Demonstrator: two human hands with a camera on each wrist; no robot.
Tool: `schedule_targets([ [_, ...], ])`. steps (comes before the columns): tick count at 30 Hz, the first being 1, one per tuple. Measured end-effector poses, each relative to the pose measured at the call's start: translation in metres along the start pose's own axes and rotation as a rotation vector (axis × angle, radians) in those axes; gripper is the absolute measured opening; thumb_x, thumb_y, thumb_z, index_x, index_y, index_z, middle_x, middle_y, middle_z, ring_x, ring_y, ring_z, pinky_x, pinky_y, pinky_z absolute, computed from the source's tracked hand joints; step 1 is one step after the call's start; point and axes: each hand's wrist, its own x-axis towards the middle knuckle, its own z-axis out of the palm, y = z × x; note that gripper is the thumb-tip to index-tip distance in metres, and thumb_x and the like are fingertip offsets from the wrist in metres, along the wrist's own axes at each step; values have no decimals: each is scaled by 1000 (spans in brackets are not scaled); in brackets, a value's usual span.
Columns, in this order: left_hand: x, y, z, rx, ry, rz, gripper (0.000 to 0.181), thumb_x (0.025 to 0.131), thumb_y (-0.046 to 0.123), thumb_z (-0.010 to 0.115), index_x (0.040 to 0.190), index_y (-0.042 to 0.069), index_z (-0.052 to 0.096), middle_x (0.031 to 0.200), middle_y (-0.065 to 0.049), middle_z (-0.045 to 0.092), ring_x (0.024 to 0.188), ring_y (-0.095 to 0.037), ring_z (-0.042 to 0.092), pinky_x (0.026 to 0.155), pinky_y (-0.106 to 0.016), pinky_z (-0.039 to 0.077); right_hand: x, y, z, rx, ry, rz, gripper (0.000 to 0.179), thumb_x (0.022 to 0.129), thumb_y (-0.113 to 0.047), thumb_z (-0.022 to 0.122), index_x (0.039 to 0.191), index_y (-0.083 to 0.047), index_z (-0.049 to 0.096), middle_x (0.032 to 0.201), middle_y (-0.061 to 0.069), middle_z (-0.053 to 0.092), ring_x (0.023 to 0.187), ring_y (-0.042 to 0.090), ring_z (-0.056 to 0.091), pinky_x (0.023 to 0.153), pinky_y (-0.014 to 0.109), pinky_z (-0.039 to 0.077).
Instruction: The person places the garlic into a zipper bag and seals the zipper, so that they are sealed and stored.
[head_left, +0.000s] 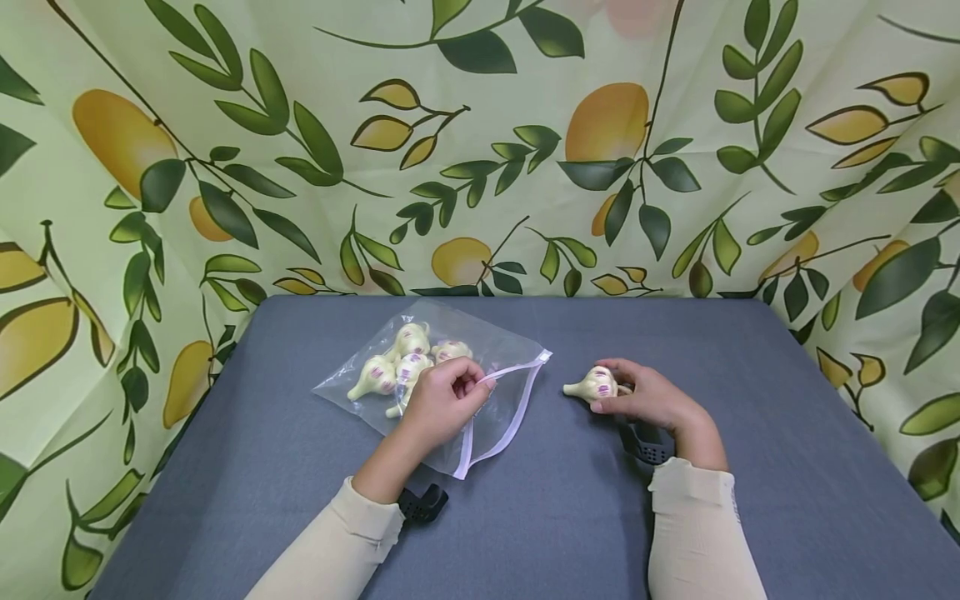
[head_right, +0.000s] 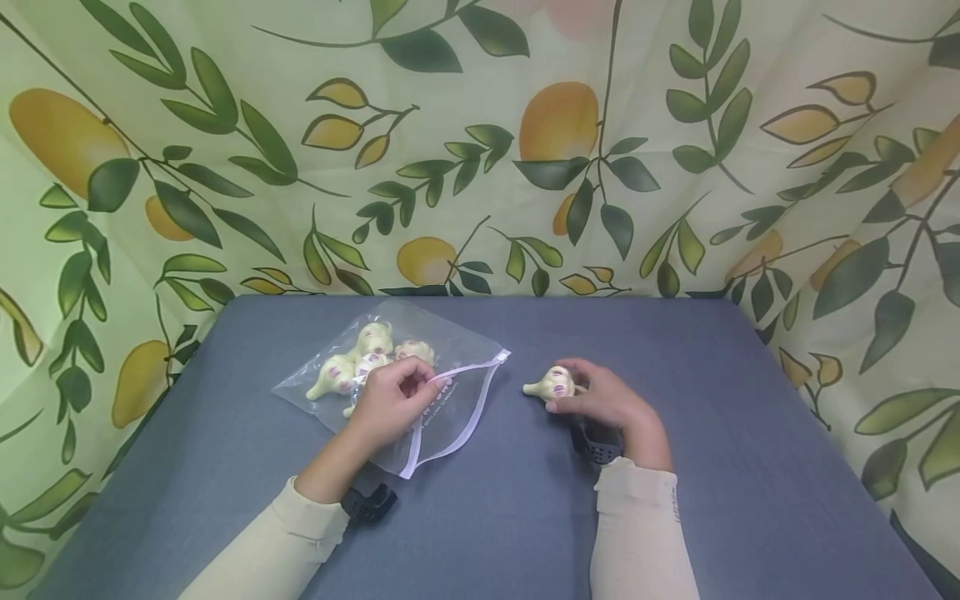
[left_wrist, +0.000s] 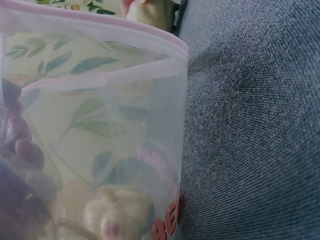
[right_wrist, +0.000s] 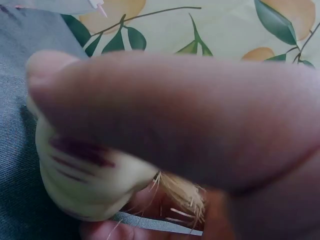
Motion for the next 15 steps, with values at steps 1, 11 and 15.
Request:
schedule_targets([
  [1, 0, 0, 0, 1, 1, -1, 13, 80, 16, 70, 73, 17, 59, 63, 8, 49, 56, -6, 44, 50, -19, 38, 0, 0, 0, -1, 1, 0, 77, 78, -37, 75, 140, -13, 38, 132, 20, 47, 98, 26, 53, 70, 33, 48],
  [11, 0, -1, 0, -5, 4, -2, 13, 80, 16, 71, 73, 16, 60, 63, 8, 49, 56, -5, 44, 50, -19, 39, 1, -1, -1, 9, 24, -1, 78, 76, -23, 76, 143, -14, 36, 138, 21, 40, 99, 29, 50, 67, 34, 48],
  [15, 0, -1, 0, -8, 5, -3, 13, 80, 16, 71, 74, 17, 60, 63, 8, 49, 56, -5, 44, 50, -19, 39, 1, -2, 0, -11, 35, -1, 80, 75, -27, 77, 142, -13, 37, 134, 20, 45, 100, 28, 51, 69, 33, 47],
])
